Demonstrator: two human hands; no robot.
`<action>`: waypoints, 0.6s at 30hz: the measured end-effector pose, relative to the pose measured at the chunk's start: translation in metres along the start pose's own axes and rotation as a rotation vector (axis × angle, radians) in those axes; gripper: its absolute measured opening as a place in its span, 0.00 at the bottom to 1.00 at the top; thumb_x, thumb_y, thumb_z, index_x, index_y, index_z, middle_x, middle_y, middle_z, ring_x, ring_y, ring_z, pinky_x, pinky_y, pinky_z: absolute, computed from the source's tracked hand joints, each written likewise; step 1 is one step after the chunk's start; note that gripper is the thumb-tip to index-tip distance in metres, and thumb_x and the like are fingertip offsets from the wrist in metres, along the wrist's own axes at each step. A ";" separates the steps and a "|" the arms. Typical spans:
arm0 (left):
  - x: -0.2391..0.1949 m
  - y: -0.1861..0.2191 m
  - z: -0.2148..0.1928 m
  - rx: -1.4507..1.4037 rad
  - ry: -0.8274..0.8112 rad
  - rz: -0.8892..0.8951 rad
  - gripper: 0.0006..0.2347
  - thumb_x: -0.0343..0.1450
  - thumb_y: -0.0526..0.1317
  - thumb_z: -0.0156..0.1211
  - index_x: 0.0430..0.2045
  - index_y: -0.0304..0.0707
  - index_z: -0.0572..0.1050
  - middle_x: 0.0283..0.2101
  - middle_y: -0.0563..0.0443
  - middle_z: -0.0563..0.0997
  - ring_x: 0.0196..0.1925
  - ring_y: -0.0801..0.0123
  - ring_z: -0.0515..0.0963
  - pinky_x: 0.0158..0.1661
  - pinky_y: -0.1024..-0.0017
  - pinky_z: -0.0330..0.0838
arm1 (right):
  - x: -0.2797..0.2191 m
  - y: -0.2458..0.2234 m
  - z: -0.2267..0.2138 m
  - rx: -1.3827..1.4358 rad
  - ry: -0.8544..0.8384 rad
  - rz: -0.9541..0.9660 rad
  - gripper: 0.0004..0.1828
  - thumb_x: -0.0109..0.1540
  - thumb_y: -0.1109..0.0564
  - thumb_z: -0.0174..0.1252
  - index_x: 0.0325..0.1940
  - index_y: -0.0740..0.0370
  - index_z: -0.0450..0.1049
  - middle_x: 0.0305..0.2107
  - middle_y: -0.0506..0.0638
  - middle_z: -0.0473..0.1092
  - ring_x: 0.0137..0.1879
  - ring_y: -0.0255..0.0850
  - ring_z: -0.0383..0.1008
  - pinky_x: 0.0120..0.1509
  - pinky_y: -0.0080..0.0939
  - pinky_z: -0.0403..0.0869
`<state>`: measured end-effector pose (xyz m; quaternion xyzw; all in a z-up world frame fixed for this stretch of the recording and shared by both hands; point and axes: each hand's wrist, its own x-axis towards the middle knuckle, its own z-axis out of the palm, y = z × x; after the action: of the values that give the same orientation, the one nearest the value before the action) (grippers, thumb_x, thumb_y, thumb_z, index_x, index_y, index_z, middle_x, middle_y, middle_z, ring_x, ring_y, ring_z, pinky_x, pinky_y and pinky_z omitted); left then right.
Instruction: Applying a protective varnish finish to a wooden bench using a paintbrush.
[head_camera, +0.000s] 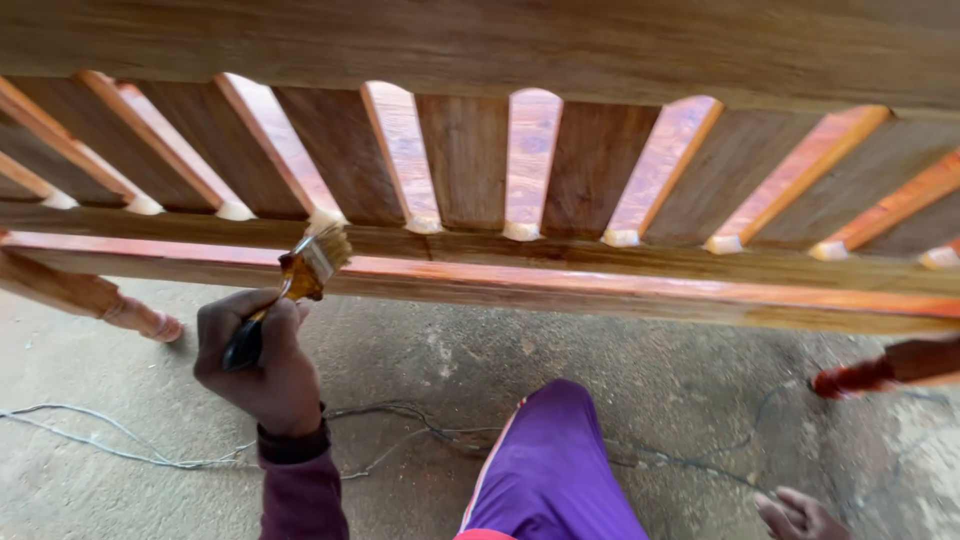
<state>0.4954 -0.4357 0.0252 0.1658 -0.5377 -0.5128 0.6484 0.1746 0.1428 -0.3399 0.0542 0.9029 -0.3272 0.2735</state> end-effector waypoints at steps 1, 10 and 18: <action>-0.007 -0.007 0.010 0.304 0.031 0.114 0.04 0.71 0.31 0.52 0.28 0.42 0.71 0.33 0.55 0.71 0.34 0.77 0.72 0.37 0.75 0.73 | -0.010 0.009 -0.008 -0.003 0.028 0.011 0.40 0.57 0.45 0.70 0.67 0.72 0.73 0.40 0.67 0.80 0.47 0.54 0.84 0.57 0.54 0.80; -0.202 -0.124 0.114 0.469 -0.429 0.256 0.03 0.72 0.37 0.59 0.35 0.39 0.74 0.44 0.44 0.77 0.39 0.65 0.81 0.39 0.69 0.80 | -0.100 -0.064 -0.017 -0.081 0.077 -0.091 0.37 0.57 0.39 0.65 0.63 0.65 0.74 0.42 0.58 0.81 0.46 0.46 0.84 0.53 0.48 0.78; -0.092 -0.171 -0.010 0.034 -0.393 -0.034 0.07 0.76 0.43 0.55 0.40 0.44 0.76 0.41 0.54 0.79 0.35 0.76 0.81 0.38 0.75 0.80 | -0.121 -0.082 -0.038 -0.025 0.157 -0.071 0.33 0.58 0.41 0.66 0.60 0.64 0.76 0.43 0.57 0.82 0.47 0.45 0.84 0.53 0.45 0.79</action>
<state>0.4304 -0.4331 -0.1576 0.0823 -0.6595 -0.5372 0.5193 0.2370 0.1125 -0.2054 0.0442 0.9269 -0.3200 0.1909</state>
